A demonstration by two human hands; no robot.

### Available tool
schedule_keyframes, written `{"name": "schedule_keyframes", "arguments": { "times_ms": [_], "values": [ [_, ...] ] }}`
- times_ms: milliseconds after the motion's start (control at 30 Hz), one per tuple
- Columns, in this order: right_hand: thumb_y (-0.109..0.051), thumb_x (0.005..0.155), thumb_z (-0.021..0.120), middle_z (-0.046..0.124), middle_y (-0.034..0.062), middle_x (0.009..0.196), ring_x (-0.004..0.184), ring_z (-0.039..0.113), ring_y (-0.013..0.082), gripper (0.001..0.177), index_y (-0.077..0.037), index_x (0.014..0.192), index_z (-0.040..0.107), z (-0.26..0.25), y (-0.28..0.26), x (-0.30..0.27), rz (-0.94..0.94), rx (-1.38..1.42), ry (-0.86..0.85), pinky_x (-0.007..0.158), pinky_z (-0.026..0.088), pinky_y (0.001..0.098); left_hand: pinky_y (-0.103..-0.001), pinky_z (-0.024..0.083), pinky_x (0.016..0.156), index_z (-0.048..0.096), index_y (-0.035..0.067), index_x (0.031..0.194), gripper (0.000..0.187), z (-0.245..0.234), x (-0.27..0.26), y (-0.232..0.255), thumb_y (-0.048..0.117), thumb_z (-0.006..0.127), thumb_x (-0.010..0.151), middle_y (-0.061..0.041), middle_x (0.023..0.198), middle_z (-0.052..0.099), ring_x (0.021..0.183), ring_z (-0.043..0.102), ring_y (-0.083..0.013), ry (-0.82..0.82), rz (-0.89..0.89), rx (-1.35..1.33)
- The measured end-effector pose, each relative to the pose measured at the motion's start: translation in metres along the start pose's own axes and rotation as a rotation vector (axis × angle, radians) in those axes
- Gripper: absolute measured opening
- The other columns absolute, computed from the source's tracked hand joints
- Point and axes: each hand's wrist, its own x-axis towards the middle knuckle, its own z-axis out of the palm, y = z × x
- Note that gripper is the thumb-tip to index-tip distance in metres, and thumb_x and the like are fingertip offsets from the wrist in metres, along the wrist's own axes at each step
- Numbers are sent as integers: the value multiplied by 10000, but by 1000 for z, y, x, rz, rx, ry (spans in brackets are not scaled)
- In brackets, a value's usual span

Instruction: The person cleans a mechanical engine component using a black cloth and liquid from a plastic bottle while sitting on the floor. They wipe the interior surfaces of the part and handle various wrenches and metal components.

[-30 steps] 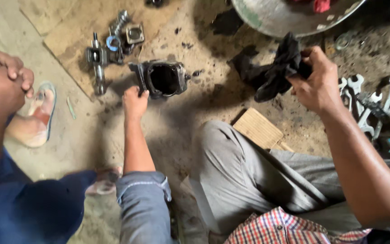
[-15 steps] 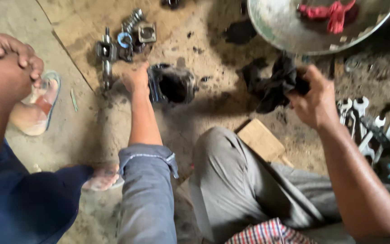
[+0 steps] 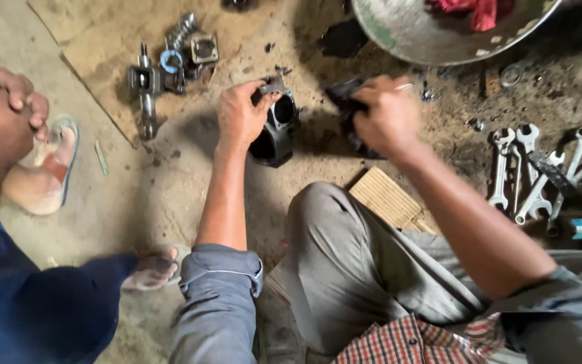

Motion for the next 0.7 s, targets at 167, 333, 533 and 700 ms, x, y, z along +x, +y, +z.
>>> {"name": "schedule_keyframes", "arguments": {
  "times_ms": [167, 333, 533, 700],
  "values": [
    [-163, 956, 731, 708, 49, 853, 576, 577, 159, 118, -78, 1033, 753, 79, -23, 19, 967, 1143, -295, 533, 487, 308, -485, 556, 756, 762, 76, 1138, 283, 7, 13, 4, 262, 761, 925, -210, 972, 740, 874, 710, -407, -36, 154, 23],
    [-197, 990, 655, 644, 37, 769, 517, 539, 168, 106, -99, 1022, 679, 111, -42, 29, 1368, 1570, -151, 440, 386, 313, -494, 549, 764, 767, 84, 1103, 272, 12, 8, 16, 263, 759, 898, -205, 969, 745, 892, 706, -414, -12, 134, 58],
    [-302, 1048, 631, 733, 168, 903, 735, 720, 349, 237, -114, 1174, 702, 43, 12, 11, 506, 290, -238, 673, 548, 471, -475, 559, 789, 757, 79, 1125, 275, -1, -4, -2, 259, 768, 917, -208, 980, 735, 906, 713, -399, -63, 51, -15],
    [-219, 1089, 597, 682, 77, 956, 813, 634, 219, 159, -76, 1106, 666, 22, 81, 0, 834, 1026, -292, 723, 524, 391, -480, 547, 787, 752, 59, 1110, 263, 1, -9, -11, 245, 774, 926, -203, 983, 744, 905, 712, -406, -14, 118, -37]
  ]
}}
